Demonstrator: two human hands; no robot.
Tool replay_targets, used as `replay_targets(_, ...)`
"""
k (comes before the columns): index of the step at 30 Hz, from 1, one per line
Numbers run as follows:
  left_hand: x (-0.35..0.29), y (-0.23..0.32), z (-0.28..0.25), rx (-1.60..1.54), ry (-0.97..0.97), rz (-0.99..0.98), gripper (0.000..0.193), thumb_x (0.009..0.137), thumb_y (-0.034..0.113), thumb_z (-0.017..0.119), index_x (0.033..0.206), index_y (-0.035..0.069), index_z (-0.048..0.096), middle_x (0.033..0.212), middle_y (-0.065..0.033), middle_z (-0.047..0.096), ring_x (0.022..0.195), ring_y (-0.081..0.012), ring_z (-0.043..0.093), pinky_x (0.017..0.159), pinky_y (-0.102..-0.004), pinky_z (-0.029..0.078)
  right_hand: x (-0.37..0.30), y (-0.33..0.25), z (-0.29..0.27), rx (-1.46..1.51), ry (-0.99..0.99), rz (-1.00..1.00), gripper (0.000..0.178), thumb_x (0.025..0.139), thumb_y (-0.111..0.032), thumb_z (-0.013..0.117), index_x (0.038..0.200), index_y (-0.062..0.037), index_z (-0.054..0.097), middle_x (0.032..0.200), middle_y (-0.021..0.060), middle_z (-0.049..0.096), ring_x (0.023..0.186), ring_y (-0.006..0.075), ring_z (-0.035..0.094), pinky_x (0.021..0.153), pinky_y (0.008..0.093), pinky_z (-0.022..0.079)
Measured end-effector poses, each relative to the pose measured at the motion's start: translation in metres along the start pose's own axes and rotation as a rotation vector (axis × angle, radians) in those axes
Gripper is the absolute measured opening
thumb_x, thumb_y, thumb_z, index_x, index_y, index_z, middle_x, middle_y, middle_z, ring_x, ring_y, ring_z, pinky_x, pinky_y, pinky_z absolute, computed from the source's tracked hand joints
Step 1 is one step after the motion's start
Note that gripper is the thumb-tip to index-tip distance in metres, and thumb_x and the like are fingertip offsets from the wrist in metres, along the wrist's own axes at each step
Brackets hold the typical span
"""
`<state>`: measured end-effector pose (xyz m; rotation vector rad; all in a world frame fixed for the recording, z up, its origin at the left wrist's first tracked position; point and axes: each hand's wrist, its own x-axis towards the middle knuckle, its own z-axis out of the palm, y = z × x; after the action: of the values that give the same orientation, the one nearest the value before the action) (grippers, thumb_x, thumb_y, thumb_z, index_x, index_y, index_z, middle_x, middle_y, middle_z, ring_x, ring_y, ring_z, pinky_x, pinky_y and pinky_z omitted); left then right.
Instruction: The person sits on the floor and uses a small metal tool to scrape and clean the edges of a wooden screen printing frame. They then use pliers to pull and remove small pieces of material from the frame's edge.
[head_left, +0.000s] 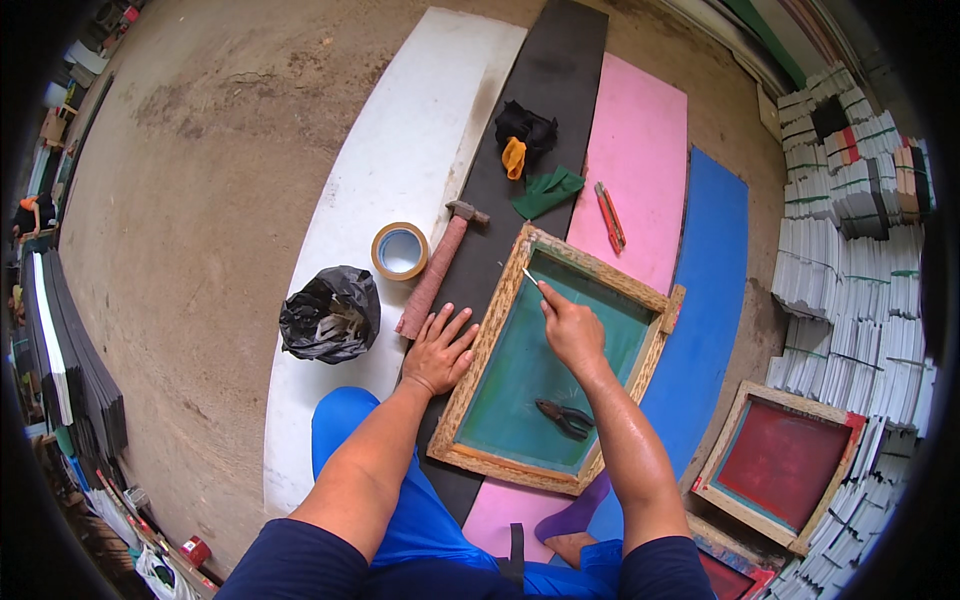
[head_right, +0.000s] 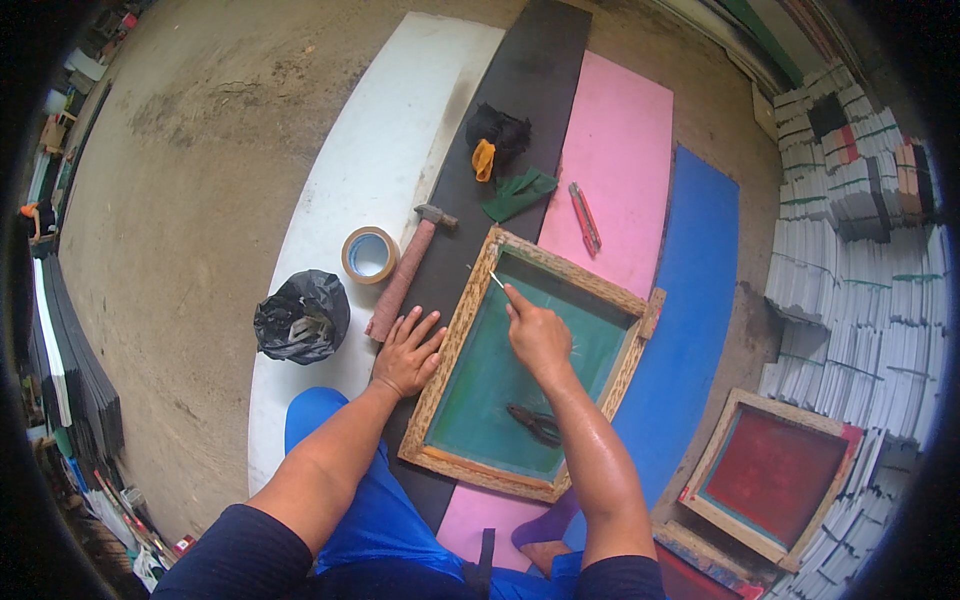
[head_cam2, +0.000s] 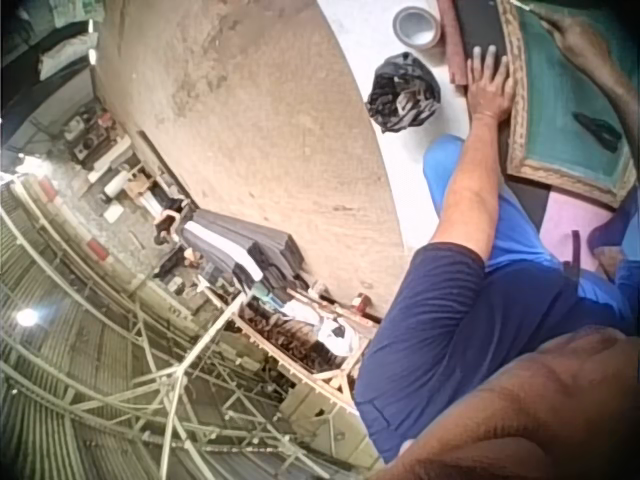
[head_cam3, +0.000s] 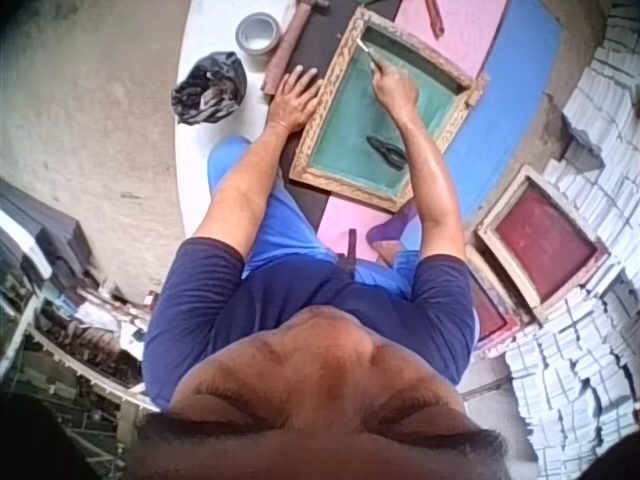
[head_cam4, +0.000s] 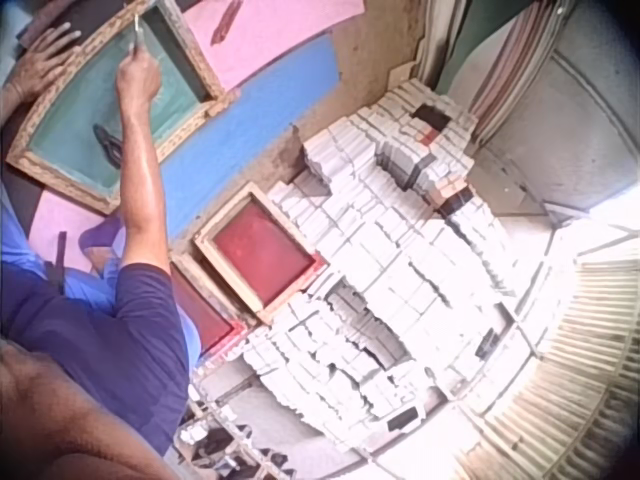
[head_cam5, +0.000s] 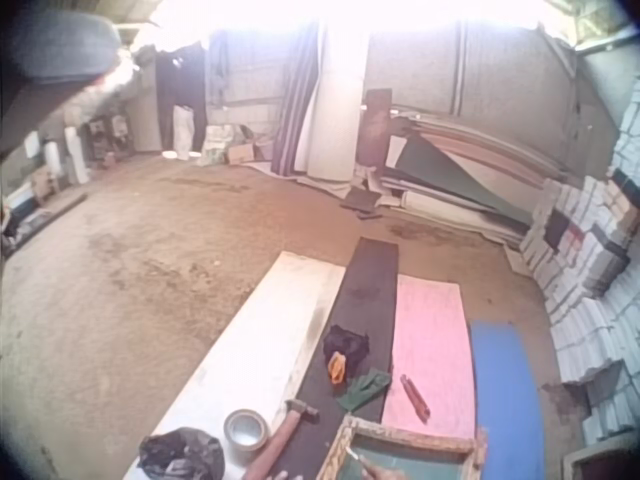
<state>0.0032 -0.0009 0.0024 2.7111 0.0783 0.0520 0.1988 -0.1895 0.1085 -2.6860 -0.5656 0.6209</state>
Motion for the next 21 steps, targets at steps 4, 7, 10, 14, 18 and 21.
replay_targets(4,0.001,0.000,-0.002,-0.020,-0.001,0.003,0.048,0.099,0.035,0.053,0.143,0.016,0.063,0.164,-0.0063,0.041,0.155,-0.0321,0.028,0.126,-0.0508,0.023,0.004,-0.014,-0.005,-0.195,-0.045,0.012,0.036,0.102,-0.031,0.059,0.137,-0.0297,0.067,0.088,0.0201,0.074,0.082,0.0440,0.071,0.075,0.0530,0.058)
replay_targets(7,0.002,0.003,-0.003,-0.020,-0.007,0.008,0.049,0.100,0.035,0.052,0.143,0.015,0.063,0.164,-0.0072,0.041,0.155,-0.0337,0.028,0.125,-0.0519,0.024,0.003,-0.024,0.000,-0.347,-0.049,0.005,0.039,0.102,-0.029,0.057,0.141,-0.0284,0.064,0.085,0.0207,0.073,0.082,0.0438,0.071,0.076,0.0542,0.058)
replay_targets(10,0.000,0.004,-0.001,0.041,-0.032,-0.006,0.049,0.101,0.037,0.051,0.145,0.019,0.061,0.166,-0.0035,0.038,0.156,-0.0302,0.026,0.126,-0.0495,0.022,0.008,-0.004,0.004,0.009,-0.080,0.008,0.044,0.102,-0.025,0.054,0.145,-0.0251,0.060,0.090,0.0242,0.074,0.082,0.0447,0.072,0.076,0.0560,0.058)
replay_targets(14,-0.001,0.002,0.000,0.033,-0.036,-0.009,0.049,0.101,0.038,0.051,0.146,0.019,0.061,0.166,-0.0036,0.038,0.156,-0.0303,0.026,0.126,-0.0498,0.021,0.014,0.010,0.003,0.028,-0.111,-0.054,0.040,0.102,-0.025,0.056,0.142,-0.0240,0.063,0.099,0.0234,0.075,0.089,0.0462,0.072,0.081,0.0563,0.057)
replay_targets(18,0.003,0.006,-0.002,0.034,-0.027,0.006,0.049,0.101,0.038,0.051,0.145,0.019,0.061,0.166,-0.0039,0.039,0.156,-0.0304,0.026,0.126,-0.0498,0.021,0.016,0.031,0.025,0.309,-0.043,-0.080,0.037,0.102,-0.027,0.059,0.139,-0.0238,0.066,0.106,0.0224,0.074,0.093,0.0467,0.071,0.084,0.0542,0.057)
replay_targets(21,0.004,0.003,-0.002,0.046,-0.028,0.008,0.049,0.101,0.038,0.051,0.145,0.018,0.062,0.165,-0.0041,0.039,0.156,-0.0305,0.027,0.126,-0.0498,0.022,0.015,0.041,0.038,0.458,-0.002,-0.097,0.038,0.102,-0.027,0.061,0.140,-0.0234,0.066,0.113,0.0236,0.073,0.101,0.0451,0.071,0.089,0.0496,0.056)
